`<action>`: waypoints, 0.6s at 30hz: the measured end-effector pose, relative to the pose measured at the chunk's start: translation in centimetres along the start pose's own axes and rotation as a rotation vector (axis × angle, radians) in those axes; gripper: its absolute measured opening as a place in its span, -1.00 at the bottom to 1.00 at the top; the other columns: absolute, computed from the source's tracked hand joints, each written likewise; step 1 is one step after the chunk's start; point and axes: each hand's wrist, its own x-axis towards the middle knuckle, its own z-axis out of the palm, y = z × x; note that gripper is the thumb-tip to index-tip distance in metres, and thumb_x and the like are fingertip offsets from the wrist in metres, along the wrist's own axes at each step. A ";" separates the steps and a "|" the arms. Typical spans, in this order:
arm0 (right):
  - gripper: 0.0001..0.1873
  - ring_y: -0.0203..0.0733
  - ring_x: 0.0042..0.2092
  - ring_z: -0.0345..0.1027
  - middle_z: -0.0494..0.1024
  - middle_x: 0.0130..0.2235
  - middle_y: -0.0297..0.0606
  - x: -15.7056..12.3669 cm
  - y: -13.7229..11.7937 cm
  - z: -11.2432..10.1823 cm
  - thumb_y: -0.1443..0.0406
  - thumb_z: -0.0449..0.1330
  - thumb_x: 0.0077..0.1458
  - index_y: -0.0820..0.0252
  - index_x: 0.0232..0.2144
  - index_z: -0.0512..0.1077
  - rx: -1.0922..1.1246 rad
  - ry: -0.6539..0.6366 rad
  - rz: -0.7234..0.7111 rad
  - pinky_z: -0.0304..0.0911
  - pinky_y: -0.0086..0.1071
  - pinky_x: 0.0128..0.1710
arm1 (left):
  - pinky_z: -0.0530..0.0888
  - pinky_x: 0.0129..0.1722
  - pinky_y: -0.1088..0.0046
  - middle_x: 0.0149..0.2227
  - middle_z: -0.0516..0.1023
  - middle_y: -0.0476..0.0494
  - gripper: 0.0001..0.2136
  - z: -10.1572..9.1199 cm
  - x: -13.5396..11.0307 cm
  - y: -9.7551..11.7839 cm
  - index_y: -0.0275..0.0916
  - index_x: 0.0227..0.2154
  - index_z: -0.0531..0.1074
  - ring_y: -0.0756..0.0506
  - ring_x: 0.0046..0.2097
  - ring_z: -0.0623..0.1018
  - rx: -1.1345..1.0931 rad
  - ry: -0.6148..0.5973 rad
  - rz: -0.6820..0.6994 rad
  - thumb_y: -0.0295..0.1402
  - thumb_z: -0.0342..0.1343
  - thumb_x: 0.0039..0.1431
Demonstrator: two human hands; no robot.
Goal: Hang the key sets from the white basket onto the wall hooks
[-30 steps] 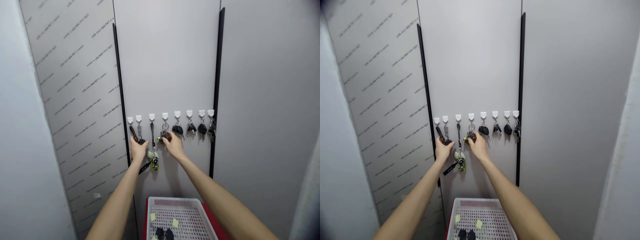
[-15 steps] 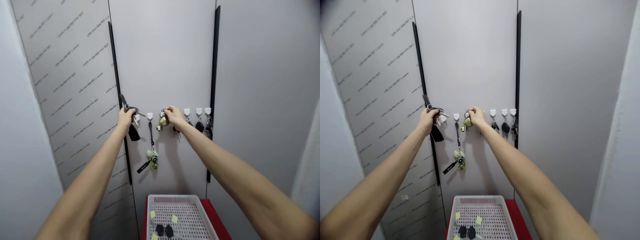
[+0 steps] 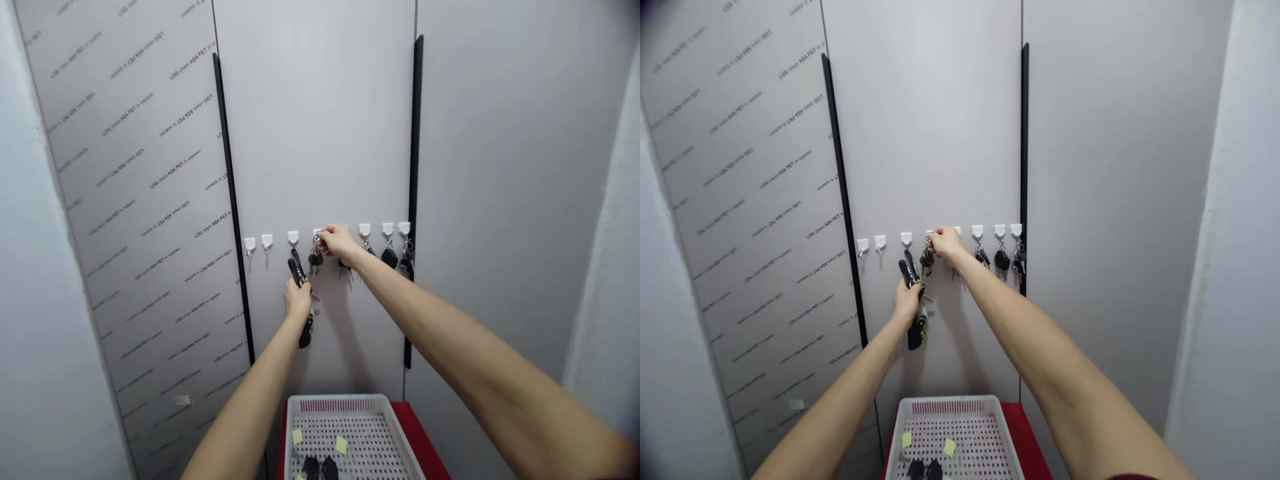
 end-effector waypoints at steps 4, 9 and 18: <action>-0.92 -0.49 -0.70 0.09 0.26 -0.68 -0.41 -0.9 0.5 1.1 0.40 -0.02 -0.19 0.28 -0.66 0.17 -0.145 -0.216 -0.034 -0.06 -0.62 -0.77 | 0.27 -0.48 0.53 -0.54 0.33 -0.03 -0.89 -0.5 -0.4 0.1 -0.29 -0.52 0.25 0.03 -0.48 0.34 -0.127 -0.090 -0.022 -0.44 -0.07 -0.22; -0.92 -0.52 -0.67 0.09 0.25 -0.65 -0.44 -4.5 4.4 -0.4 0.36 -0.06 -0.17 0.25 -0.63 0.13 -0.002 -0.267 0.042 0.01 -0.63 -0.70 | 0.27 -0.55 0.57 -0.61 0.32 -0.02 -0.93 -3.7 0.1 1.3 -0.33 -0.57 0.24 0.09 -0.57 0.30 -0.348 -0.138 -0.041 -0.43 -0.07 -0.19; -0.91 -0.47 -0.66 0.11 0.25 -0.71 -0.42 -13.0 15.5 -1.5 0.43 -0.07 -0.29 0.28 -0.67 0.22 -0.267 -0.758 0.250 0.01 -0.59 -0.68 | 0.26 -0.59 0.56 -0.58 0.32 -0.03 -0.92 -6.8 4.2 11.2 -0.34 -0.57 0.22 0.11 -0.62 0.29 -0.334 -0.077 0.154 -0.42 -0.09 -0.14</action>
